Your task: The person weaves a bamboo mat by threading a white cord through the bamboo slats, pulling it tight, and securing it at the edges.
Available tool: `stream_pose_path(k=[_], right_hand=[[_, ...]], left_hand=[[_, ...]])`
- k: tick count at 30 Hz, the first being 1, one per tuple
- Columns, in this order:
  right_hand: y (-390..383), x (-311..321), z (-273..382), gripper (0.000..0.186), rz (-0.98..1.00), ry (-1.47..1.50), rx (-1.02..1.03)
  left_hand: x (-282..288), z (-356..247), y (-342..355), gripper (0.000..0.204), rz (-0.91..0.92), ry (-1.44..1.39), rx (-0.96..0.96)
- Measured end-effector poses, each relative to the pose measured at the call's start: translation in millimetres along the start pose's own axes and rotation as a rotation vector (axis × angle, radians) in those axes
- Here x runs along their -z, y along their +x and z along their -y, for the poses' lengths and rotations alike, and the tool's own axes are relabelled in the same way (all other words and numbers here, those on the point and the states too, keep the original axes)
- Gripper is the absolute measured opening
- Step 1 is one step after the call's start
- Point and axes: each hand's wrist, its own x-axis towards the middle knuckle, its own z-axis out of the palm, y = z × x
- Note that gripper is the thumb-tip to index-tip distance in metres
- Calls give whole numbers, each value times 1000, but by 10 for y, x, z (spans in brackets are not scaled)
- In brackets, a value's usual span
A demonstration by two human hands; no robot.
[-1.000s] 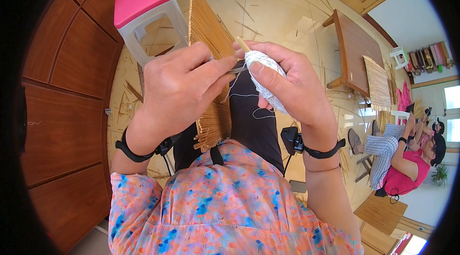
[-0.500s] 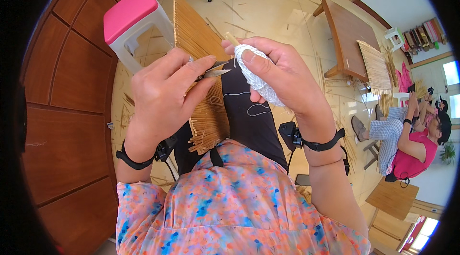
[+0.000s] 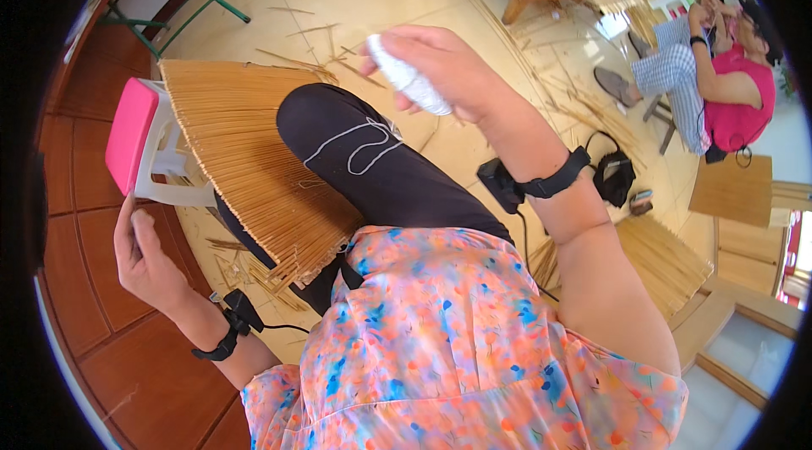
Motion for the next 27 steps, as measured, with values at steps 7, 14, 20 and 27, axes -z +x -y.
stream_pose_path(k=[7,14,20,27], right_hand=[[-668,1404,-1770,30,-534,119,-491],[-1702,2115,-3253,26,-867,368,-724],[-2262,2313,-3947,27,-1317,468,-831],[-2907,2490,-4267,27,-1527,449,-1119]], left_hand=[[347,668,97,24,-23,-64,76],[206,564,191,23,-10,29,137],[149,527,259,28,22,147,135],[-59,49,261,24,-21,287,42]])
